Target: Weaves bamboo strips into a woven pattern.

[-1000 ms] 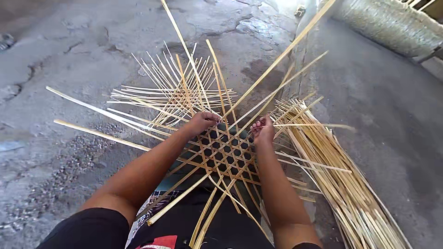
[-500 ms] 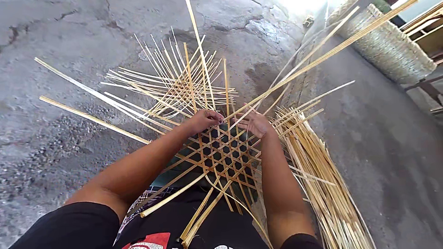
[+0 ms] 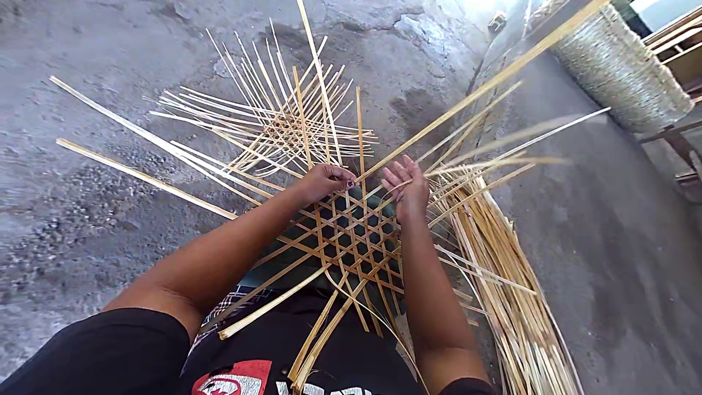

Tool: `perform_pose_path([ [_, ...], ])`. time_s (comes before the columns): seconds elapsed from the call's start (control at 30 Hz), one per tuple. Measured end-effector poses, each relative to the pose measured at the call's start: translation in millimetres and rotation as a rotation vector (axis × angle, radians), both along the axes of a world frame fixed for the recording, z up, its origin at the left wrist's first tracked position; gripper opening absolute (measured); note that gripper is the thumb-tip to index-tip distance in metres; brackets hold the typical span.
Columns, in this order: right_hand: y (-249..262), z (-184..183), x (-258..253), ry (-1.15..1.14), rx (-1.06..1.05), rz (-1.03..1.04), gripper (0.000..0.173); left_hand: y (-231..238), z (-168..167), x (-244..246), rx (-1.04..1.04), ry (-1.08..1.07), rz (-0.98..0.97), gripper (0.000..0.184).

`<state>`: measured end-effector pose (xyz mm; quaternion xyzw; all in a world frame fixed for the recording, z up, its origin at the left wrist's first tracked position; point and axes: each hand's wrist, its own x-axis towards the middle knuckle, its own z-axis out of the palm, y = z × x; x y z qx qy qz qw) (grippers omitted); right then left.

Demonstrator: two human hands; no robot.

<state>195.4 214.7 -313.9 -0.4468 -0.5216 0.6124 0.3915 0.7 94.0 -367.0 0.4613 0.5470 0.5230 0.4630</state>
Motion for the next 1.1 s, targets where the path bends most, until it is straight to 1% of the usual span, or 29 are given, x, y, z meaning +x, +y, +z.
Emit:
perform_pose_path([
  [0.1, 5.6, 10.6, -15.8, -0.274, -0.097, 0.061, 0.052, -0.1, -2.1, 4.5, 0.049, 0.083, 0.026, 0.015],
  [0.13, 9.2, 12.4, -18.9, -0.344, -0.112, 0.130, 0.051, 0.1, -1.7, 6.2, 0.044, 0.129, 0.037, 0.015],
  [0.2, 20.5, 11.7, -20.2, -0.414, -0.130, 0.356, 0.051, -0.6, 1.9, 8.6, 0.023, 0.198, 0.052, 0.015],
  [0.23, 25.1, 10.6, -18.6, -0.414, -0.132, 0.463, 0.050, -2.0, 3.8, 8.8, 0.017, 0.217, 0.049, 0.015],
  [0.3, 29.2, 10.3, -13.0, -0.360, -0.118, 0.590, 0.052, -4.9, 5.3, 6.5, 0.006, 0.177, 0.029, 0.016],
  [0.43, 30.4, 0.8, 7.3, -0.142, 0.003, 0.691, 0.053, -1.7, -0.2, -1.9, -0.024, -0.062, -0.026, 0.018],
  [0.47, 30.2, -2.6, 13.7, -0.082, 0.038, 0.711, 0.053, 1.3, 0.1, -1.6, -0.045, -0.078, -0.021, 0.017],
  [0.5, 29.5, -5.1, 19.4, -0.025, 0.061, 0.721, 0.053, 5.2, 1.5, 0.4, -0.073, -0.049, -0.001, 0.016],
  [0.53, 28.1, -6.7, 23.9, 0.017, 0.084, 0.728, 0.051, 9.8, 3.9, 3.4, -0.112, 0.042, 0.029, 0.015],
  [0.6, 24.1, -8.4, 28.4, 0.051, 0.133, 0.744, 0.050, 17.1, 11.8, 11.8, -0.202, 0.317, 0.086, 0.016],
  [0.67, 18.1, -5.9, 26.0, 0.028, 0.173, 0.704, 0.046, 20.6, 17.3, 22.2, -0.266, 0.535, 0.113, 0.018],
  [0.7, 14.9, -3.4, 23.3, 0.011, 0.193, 0.647, 0.042, 21.0, 17.9, 26.2, -0.276, 0.605, 0.121, 0.019],
  [0.73, 11.4, -1.5, 20.7, -0.009, 0.237, 0.546, 0.041, 20.0, 18.5, 28.9, -0.271, 0.649, 0.124, 0.020],
  [0.77, 8.0, -0.8, 19.8, -0.031, 0.299, 0.408, 0.045, 17.2, 17.9, 30.6, -0.238, 0.670, 0.134, 0.020],
  [0.83, -4.0, 1.8, 23.9, -0.152, 0.451, 0.124, 0.054, 5.0, 15.3, 34.3, -0.107, 0.649, 0.192, 0.022],
  [0.87, -15.9, 2.9, 29.1, -0.267, 0.525, 0.038, 0.054, -4.1, 14.1, 36.0, -0.038, 0.626, 0.217, 0.027],
  [0.9, -32.7, 3.0, 36.1, -0.416, 0.597, 0.024, 0.054, -14.4, 13.1, 36.9, 0.020, 0.618, 0.231, 0.035],
  [0.97, -68.2, -3.6, 44.8, -0.709, 0.812, 0.140, 0.057, -33.1, 10.3, 35.3, 0.119, 0.679, 0.249, 0.053],
  [1.0, -83.0, -13.5, 47.6, -0.840, 0.898, 0.238, 0.062, -40.2, 9.1, 32.3, 0.138, 0.742, 0.236, 0.057],
  [1.03, -94.6, -28.4, 50.1, -0.959, 0.939, 0.335, 0.067, -45.5, 8.1, 28.9, 0.135, 0.800, 0.204, 0.057],
  [1.1, -109.6, -58.1, 54.0, -1.134, 0.908, 0.470, 0.078, -51.0, 6.5, 22.3, 0.086, 0.899, 0.095, 0.055],
])
